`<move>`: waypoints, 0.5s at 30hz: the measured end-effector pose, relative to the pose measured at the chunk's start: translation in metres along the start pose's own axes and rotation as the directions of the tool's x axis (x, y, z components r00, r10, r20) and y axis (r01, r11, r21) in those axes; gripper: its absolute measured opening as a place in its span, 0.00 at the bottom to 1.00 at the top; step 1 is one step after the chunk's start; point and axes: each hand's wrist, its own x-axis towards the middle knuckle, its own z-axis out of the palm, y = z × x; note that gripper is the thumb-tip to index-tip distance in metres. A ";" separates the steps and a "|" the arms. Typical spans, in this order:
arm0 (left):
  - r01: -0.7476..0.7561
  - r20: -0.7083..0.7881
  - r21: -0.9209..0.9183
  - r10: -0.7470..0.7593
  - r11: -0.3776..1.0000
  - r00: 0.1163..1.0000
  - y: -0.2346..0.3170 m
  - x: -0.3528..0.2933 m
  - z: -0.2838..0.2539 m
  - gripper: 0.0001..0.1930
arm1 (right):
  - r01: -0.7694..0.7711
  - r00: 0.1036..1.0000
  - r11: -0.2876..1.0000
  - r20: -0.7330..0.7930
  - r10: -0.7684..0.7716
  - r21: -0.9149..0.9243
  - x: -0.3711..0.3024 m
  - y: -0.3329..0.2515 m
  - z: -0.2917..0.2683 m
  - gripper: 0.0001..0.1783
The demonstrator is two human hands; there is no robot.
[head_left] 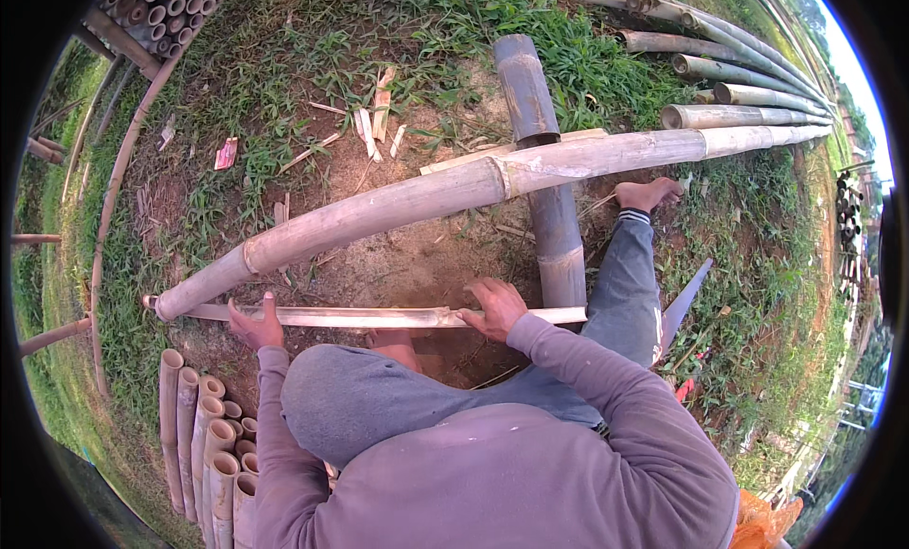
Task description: The person sits on the ground and uses a hand saw to cut long bamboo poles into shorter sections. After each cut, the person places the cut piece aside and repositions the remaining pole to continue cutting.
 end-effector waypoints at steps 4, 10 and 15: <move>0.316 0.145 -0.725 -0.314 0.611 0.938 0.043 -0.006 0.035 0.50 | -0.236 0.918 0.946 -0.269 0.292 0.222 -0.011 0.034 -0.051 0.29; 0.748 0.762 -0.647 -0.137 -0.144 0.633 0.116 0.039 0.066 0.59 | -0.034 0.183 0.291 -0.281 0.942 0.956 0.065 0.104 -0.126 0.52; 0.707 0.725 -0.689 -0.180 -0.161 0.665 0.075 0.064 0.098 0.49 | 0.271 0.448 -0.267 0.124 0.885 0.925 0.117 0.109 -0.159 0.62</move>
